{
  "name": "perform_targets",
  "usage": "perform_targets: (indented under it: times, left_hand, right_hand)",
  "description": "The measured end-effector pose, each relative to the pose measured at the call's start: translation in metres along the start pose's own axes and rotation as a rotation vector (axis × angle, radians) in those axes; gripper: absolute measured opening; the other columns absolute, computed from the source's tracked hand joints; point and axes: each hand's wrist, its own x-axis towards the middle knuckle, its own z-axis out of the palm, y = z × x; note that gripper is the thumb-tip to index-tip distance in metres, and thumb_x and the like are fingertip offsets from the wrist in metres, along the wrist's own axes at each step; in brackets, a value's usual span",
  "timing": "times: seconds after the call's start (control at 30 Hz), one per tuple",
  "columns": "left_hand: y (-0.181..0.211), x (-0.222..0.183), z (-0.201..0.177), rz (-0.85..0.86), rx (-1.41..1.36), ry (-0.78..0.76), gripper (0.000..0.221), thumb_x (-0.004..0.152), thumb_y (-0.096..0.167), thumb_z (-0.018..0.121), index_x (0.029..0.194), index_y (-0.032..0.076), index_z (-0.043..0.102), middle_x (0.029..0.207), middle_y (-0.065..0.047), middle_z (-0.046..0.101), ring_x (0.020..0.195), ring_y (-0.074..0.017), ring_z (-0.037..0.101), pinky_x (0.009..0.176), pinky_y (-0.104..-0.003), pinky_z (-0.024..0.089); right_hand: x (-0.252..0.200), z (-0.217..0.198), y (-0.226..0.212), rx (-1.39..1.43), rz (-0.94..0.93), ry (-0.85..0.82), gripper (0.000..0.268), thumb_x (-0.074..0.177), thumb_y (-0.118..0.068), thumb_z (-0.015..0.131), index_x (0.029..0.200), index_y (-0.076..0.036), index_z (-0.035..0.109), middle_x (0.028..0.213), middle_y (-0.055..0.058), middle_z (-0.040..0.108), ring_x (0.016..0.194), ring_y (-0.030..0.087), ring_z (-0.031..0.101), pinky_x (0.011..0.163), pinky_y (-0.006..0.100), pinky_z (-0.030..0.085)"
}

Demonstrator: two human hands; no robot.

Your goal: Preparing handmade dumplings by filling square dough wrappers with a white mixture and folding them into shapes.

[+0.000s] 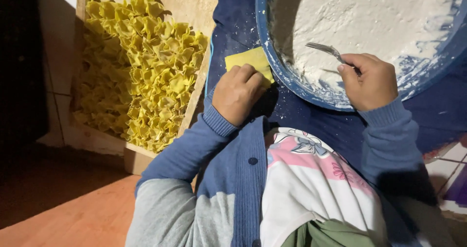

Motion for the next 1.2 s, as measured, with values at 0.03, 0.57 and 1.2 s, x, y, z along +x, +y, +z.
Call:
perform_targets:
  times: [0.03, 0.57, 1.2]
  left_hand:
    - [0.002, -0.001, 0.000, 0.004, -0.001, -0.002, 0.013, 0.090, 0.017, 0.069, 0.092, 0.008, 0.061, 0.095, -0.010, 0.055, 0.080, -0.0288, 0.055, 0.073, -0.039, 0.047]
    - [-0.018, 0.000, -0.014, -0.261, -0.461, 0.103, 0.005, 0.086, 0.001, 0.075, 0.085, -0.001, 0.071, 0.077, -0.005, 0.059, 0.062, -0.0160, 0.050, 0.059, -0.028, 0.043]
    - [-0.026, 0.000, -0.007, -0.220, -0.460, 0.037, 0.007, 0.086, 0.002, 0.077, 0.089, -0.001, 0.070, 0.078, -0.007, 0.060, 0.063, -0.0173, 0.052, 0.059, -0.029, 0.045]
  right_hand:
    - [-0.004, -0.001, 0.002, -0.001, 0.003, 0.003, 0.023, 0.095, 0.008, 0.071, 0.116, 0.015, 0.075, 0.102, 0.025, 0.073, 0.073, 0.029, 0.063, 0.063, 0.035, 0.049]
    - [-0.012, -0.007, 0.022, -0.410, 0.037, -0.099, 0.020, 0.099, -0.003, 0.068, 0.114, -0.003, 0.081, 0.104, 0.014, 0.077, 0.076, 0.033, 0.069, 0.066, 0.041, 0.055]
    - [0.014, -0.017, 0.016, -0.556, 0.231, -0.549, 0.021, 0.097, -0.012, 0.065, 0.109, -0.012, 0.081, 0.103, 0.012, 0.078, 0.083, 0.034, 0.072, 0.077, 0.046, 0.059]
